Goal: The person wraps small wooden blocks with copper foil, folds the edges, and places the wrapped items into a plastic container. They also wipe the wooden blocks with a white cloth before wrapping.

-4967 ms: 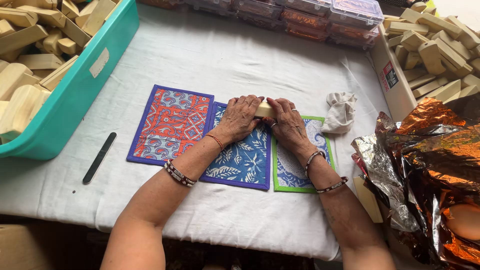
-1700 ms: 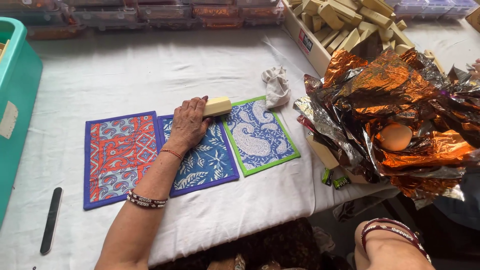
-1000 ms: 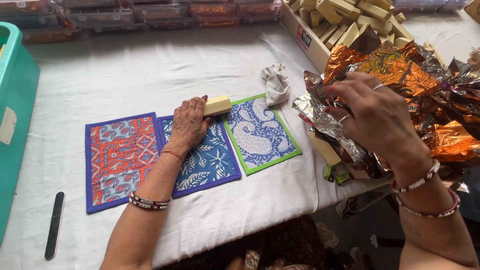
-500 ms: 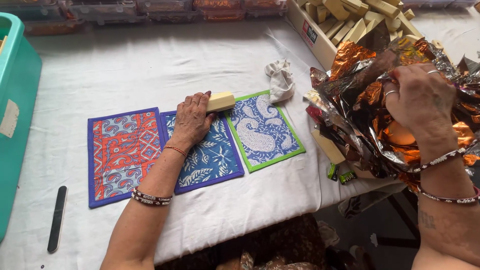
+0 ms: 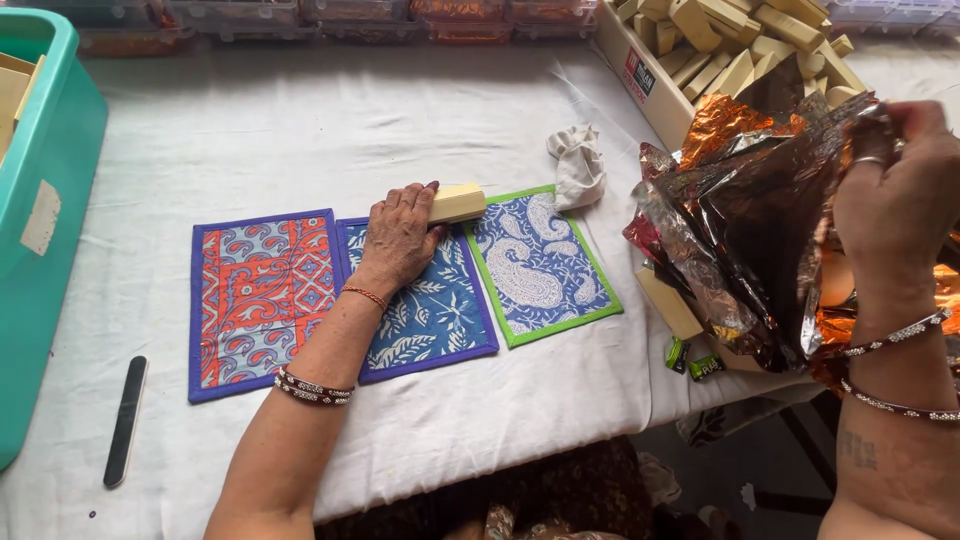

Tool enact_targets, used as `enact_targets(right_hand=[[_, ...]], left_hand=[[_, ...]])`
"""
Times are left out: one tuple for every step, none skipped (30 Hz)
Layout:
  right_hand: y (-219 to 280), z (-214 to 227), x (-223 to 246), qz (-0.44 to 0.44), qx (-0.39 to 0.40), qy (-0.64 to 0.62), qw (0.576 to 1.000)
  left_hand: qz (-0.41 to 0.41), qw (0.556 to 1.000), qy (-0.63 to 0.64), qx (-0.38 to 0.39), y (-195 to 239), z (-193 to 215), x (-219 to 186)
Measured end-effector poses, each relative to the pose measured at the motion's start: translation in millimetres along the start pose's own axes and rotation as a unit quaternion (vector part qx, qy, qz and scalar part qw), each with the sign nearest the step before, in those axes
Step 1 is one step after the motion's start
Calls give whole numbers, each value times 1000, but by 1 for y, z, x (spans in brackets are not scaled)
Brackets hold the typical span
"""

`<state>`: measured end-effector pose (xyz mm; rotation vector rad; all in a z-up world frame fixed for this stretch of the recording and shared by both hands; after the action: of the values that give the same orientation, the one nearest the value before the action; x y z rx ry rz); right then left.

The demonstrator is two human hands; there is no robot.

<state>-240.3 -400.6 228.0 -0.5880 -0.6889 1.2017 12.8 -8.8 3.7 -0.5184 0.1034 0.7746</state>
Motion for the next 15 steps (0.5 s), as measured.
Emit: enact_targets(right_hand=[[-4,4,15,-77,1,-169,983],[1,3,7,-75,3,-170,983],[6,2,0,-60,-16,-151,987],[8,0,-7,-42,-36,-135,989],[13,5,5,-39,-35,-139,989],[20,10,17,-2,-31,-97,995],[27,16,28,34,-26,-57,997],[29,19,59,38,-26,-61,997],[31,24,92,131,-48,-119,983],[34,30,124,225,-67,-174,956],[40,24,142,228,-65,-176,955],[45,17,161,275,-60,-132,950],[50,10,180,323,-56,-92,940],[53,-8,189,326,-55,-95,939],[57,-27,198,373,-15,-97,923]], left_hand=[[-3,1000,-4,-7,0,-2,1],[-1,1000,-4,-7,0,-2,0],[-4,1000,2,-7,1,-1,-1],[-6,1000,6,-9,1,2,0],[-2,1000,4,-12,0,0,1],[-9,1000,3,-21,0,-2,2],[-16,999,3,-30,1,-4,3],[-12,999,1,-32,0,-4,3],[-6,999,11,-33,0,-4,4],[1,999,23,-33,0,-5,3],[6,999,23,-35,1,-6,3],[28,996,45,-71,0,-4,4],[50,991,66,-106,-1,-3,6],[54,991,64,-108,-3,1,7],[95,979,94,-154,-4,4,9]])
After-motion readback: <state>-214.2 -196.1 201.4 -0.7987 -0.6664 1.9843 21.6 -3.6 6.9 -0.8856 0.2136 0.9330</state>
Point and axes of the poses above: each hand's wrist, its own y-axis away from the middle knuckle, its own z-axis out of the back of the hand, x = y × z, the point moved 1 cm from there along -y, towards the middle knuckle, and after that the axes turned 3 degrees about x, right-handed, at the moved point
